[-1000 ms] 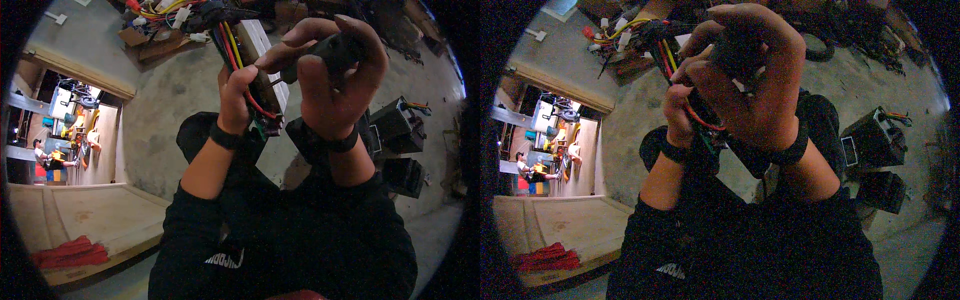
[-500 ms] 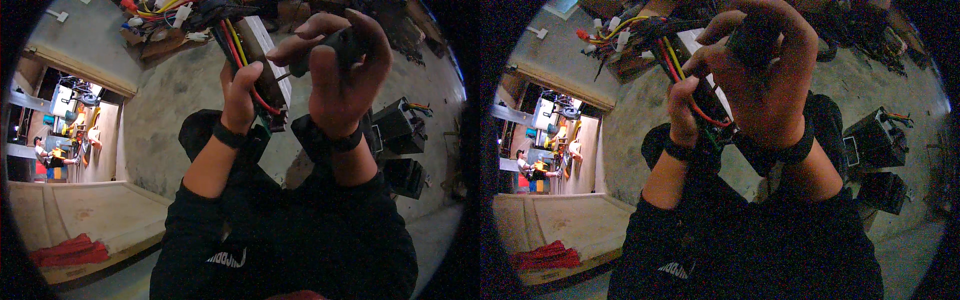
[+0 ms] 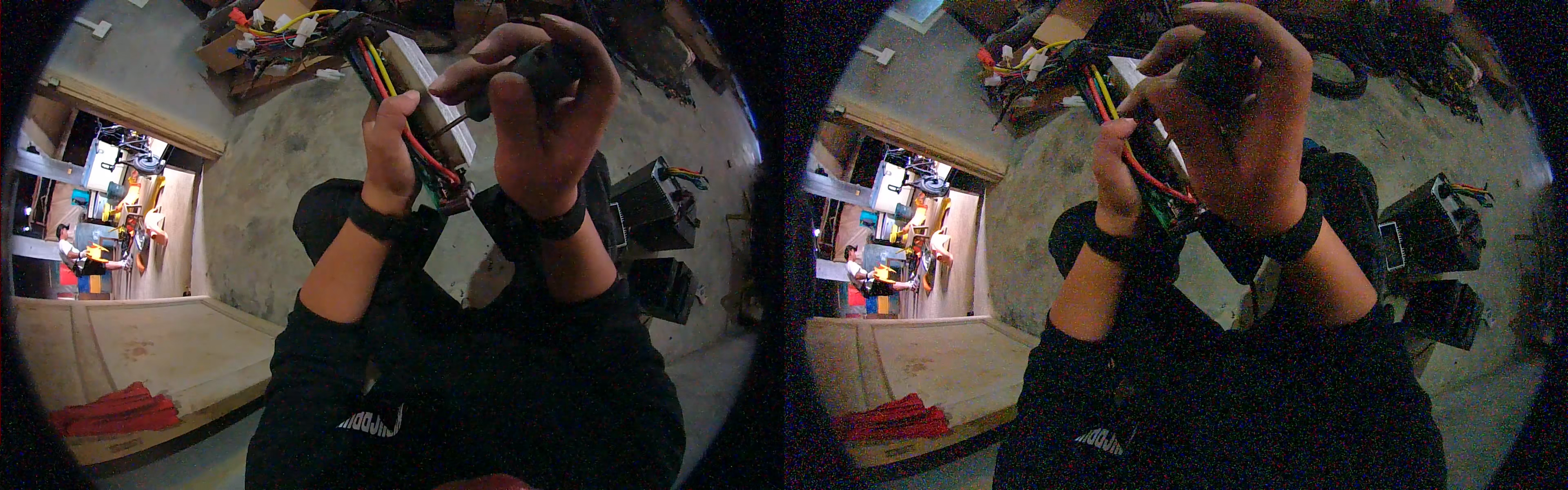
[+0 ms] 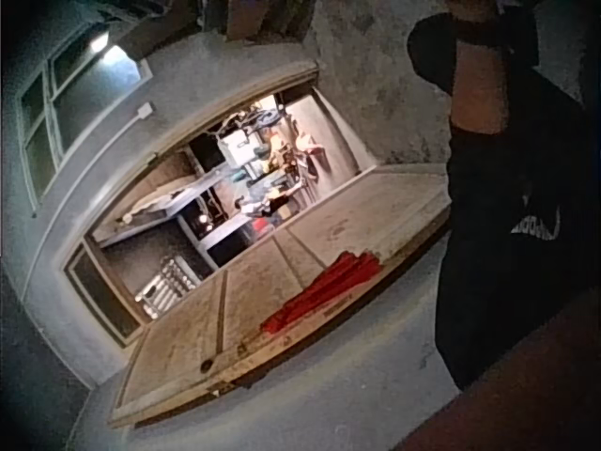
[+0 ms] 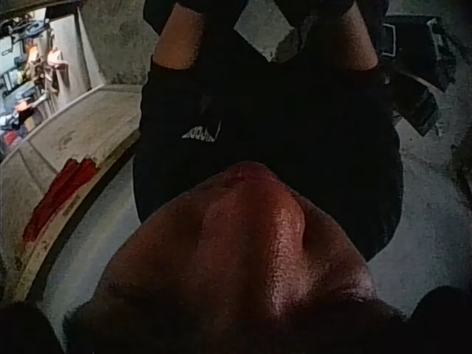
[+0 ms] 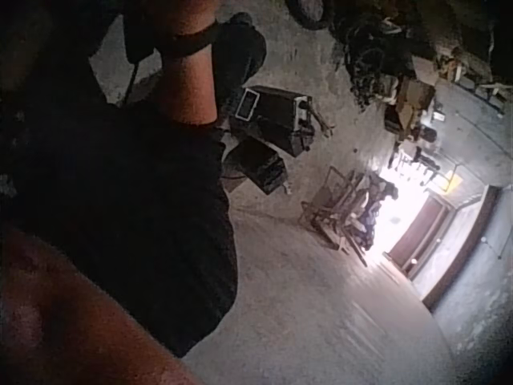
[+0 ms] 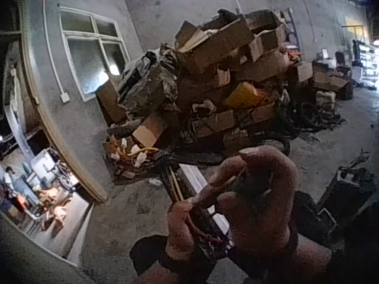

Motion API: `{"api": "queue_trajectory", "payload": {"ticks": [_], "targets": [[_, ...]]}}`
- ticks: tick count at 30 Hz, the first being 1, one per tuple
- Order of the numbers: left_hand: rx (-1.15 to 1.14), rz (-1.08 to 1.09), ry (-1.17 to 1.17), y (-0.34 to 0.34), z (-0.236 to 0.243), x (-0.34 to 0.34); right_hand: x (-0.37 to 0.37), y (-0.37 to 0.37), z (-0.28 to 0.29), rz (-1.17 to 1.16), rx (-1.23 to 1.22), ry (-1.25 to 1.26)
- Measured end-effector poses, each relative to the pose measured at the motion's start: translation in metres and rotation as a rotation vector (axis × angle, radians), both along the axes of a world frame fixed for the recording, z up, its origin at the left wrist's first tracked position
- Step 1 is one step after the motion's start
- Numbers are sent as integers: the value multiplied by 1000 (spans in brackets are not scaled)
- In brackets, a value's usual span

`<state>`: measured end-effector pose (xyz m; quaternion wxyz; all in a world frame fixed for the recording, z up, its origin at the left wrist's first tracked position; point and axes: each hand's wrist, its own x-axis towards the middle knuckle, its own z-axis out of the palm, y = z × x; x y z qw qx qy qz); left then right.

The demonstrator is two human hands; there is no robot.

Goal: The recorder is disassembling and inspecting an electric motor controller using a screwdriver.

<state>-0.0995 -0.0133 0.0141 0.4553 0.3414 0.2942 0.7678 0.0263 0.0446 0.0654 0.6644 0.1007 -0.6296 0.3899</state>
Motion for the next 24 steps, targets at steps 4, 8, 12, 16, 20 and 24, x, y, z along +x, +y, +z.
{"api": "queue_trajectory", "payload": {"ticks": [4,8,12,16,20,24], "targets": [[-42,-12,0,-1,7,3,0,0,0,-28,-3,0],[-44,43,52,3,1,1,0,1,0,-18,-10,-2],[-38,57,73,5,-6,-2,-4,5,-4,10,30,5],[-6,61,94,5,-5,-1,-3,4,-6,16,8,-21],[-80,26,248,0,-6,-5,-4,7,-7,24,40,15],[-37,9,238,1,-5,-3,-2,7,-4,-3,84,-47]]}}
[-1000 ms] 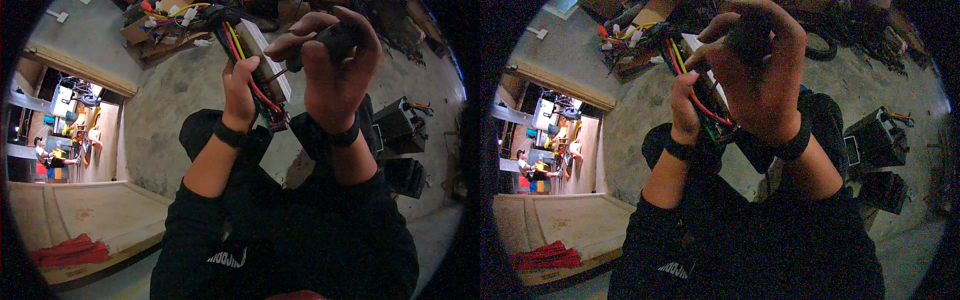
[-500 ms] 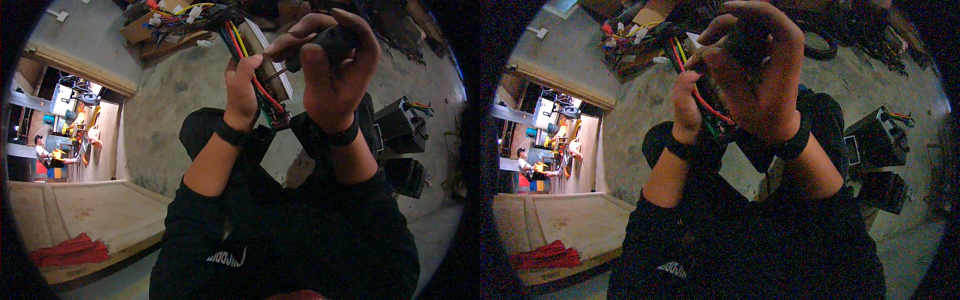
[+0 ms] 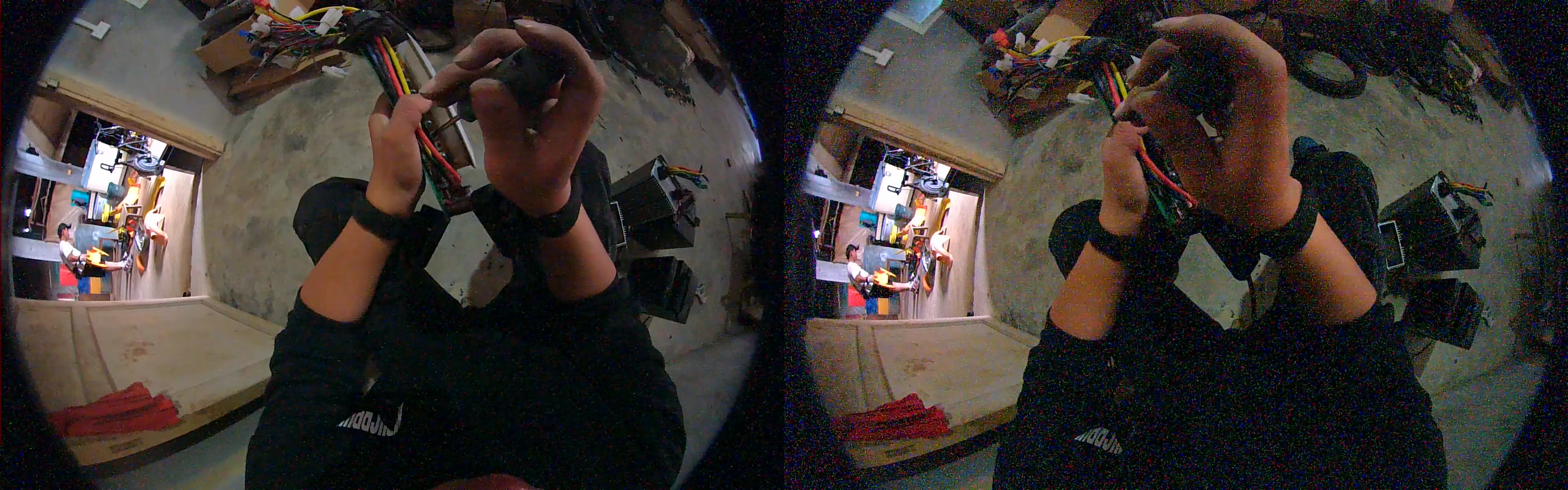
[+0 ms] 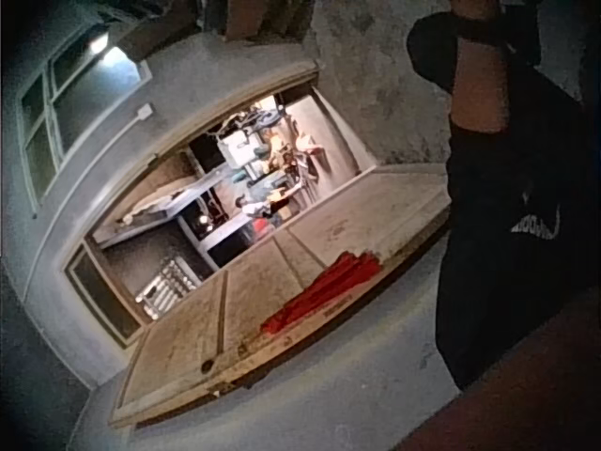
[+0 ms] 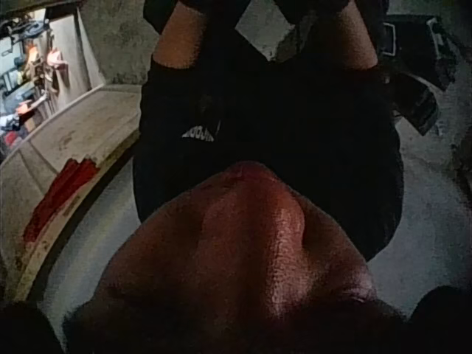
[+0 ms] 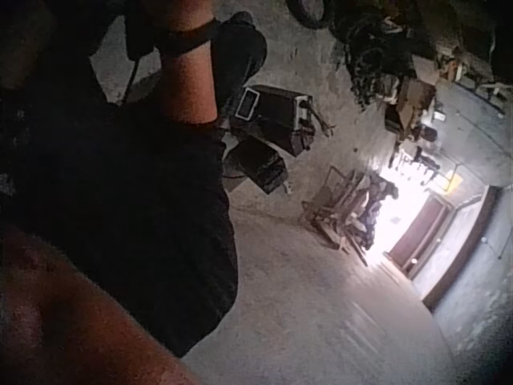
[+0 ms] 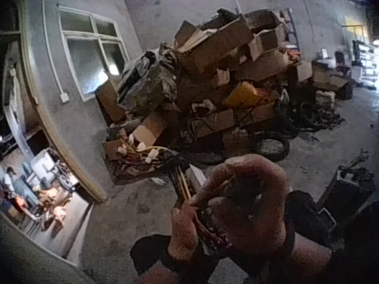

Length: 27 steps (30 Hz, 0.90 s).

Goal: The recorder is disassembling and inspecting an electric motor controller using a screwdriver.

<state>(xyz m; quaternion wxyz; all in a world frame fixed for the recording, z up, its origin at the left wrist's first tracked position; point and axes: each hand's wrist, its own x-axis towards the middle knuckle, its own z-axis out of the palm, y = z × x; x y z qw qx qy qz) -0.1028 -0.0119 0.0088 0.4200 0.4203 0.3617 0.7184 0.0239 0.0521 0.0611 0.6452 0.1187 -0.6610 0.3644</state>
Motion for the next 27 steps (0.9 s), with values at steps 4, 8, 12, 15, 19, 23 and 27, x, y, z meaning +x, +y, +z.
{"api": "queue_trajectory", "payload": {"ticks": [4,8,12,15,19,23,27], "targets": [[42,-25,20,-1,14,12,2,-4,2,-55,15,-61],[-5,175,-112,3,10,8,9,-11,14,-220,93,-249],[-150,157,-140,-2,10,8,16,-20,25,-540,225,-258],[-182,151,-203,-1,15,13,17,-26,29,-554,171,-336],[-196,138,-230,4,3,12,23,-31,33,-449,84,-460],[-188,165,68,4,-1,11,23,-21,30,-338,50,-349],[-194,169,62,5,1,12,26,-18,31,-202,117,-466]]}}
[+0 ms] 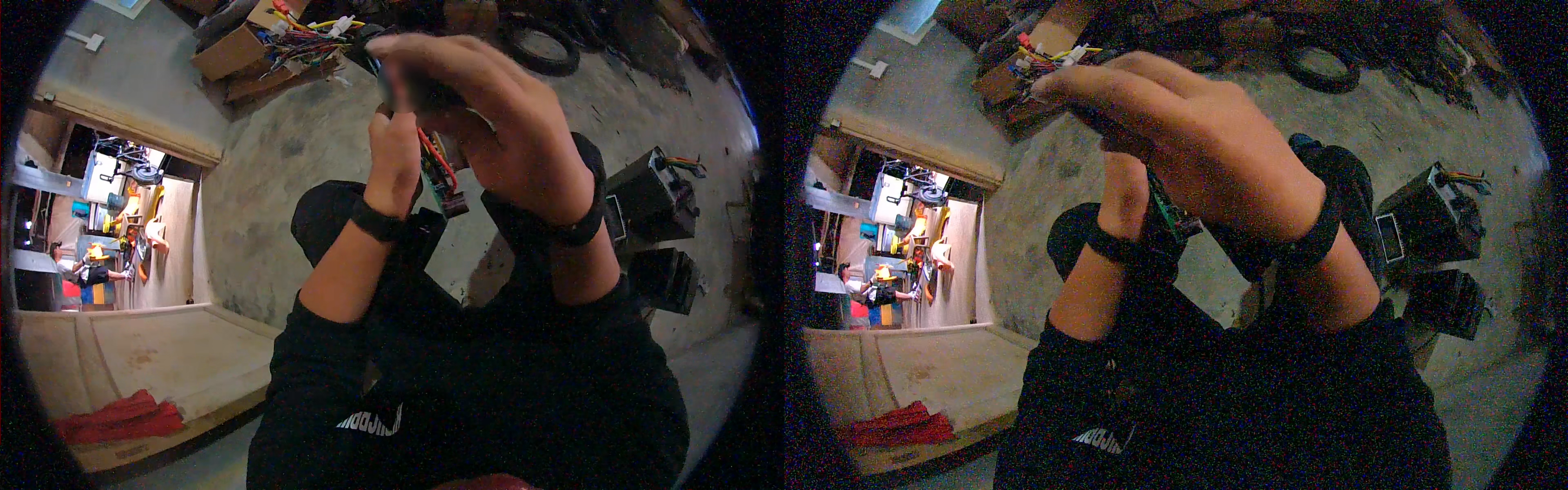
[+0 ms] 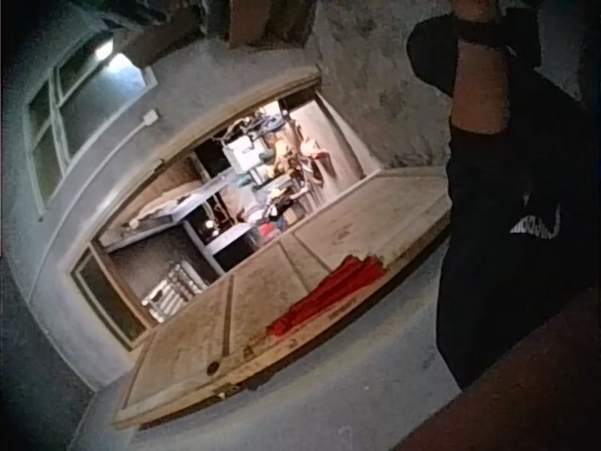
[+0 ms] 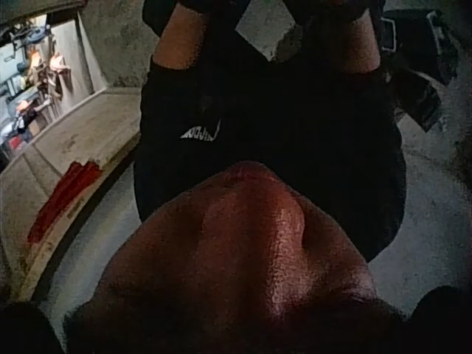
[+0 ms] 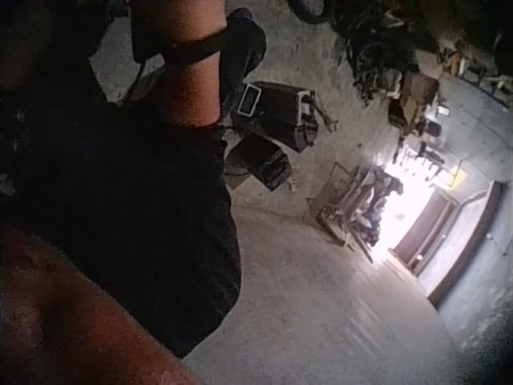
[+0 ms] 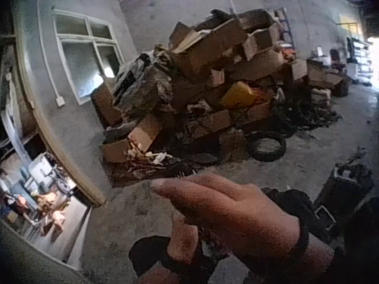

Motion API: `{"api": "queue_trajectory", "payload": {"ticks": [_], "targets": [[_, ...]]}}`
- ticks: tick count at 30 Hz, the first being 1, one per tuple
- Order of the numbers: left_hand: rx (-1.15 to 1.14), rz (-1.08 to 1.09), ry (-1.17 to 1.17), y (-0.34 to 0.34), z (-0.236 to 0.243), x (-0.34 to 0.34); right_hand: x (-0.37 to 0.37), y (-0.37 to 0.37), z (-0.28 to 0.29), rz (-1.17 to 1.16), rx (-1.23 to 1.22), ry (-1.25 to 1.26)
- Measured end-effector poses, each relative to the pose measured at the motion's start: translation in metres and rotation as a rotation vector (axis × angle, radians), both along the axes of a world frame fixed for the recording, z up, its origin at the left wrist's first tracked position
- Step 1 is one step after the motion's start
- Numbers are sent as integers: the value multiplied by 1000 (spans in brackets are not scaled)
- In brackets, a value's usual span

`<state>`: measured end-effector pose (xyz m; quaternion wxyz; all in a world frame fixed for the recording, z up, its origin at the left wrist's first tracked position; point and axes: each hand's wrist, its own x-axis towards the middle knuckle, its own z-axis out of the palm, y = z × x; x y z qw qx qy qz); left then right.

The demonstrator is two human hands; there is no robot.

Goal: The recorder is disassembling and inspecting an electric motor controller using a screwdriver.

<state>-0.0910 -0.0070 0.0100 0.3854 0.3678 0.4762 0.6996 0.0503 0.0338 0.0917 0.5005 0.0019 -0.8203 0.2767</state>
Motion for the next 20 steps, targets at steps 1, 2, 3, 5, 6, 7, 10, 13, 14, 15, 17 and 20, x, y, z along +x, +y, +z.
{"api": "queue_trajectory", "payload": {"ticks": [1,2,3,5,6,7,10,13,14,15,17,20], "targets": [[-3,2,-4,0,0,0,0,0,0,50,-19,-6],[-4,5,-10,-1,0,1,0,1,-1,99,-38,-13],[-4,6,-14,-1,1,1,0,2,0,95,-50,9],[-10,6,-20,-1,2,3,-1,8,-1,85,-61,34],[-18,8,-11,-1,2,2,-4,12,-3,51,-52,76],[-23,10,-5,-1,2,2,-5,14,-4,17,-43,117],[-30,-2,10,2,-6,0,-7,14,-7,72,-82,179],[30,-83,-240,4,-2,5,-7,16,-5,-167,130,350],[34,-85,-179,1,2,7,-5,16,-4,-168,128,351],[40,-88,-116,-1,7,9,-2,15,-4,-198,134,262],[42,-75,-90,3,-8,3,0,11,-2,-228,139,176],[40,-62,-64,11,-23,-3,-6,3,-1,-158,127,131]]}}
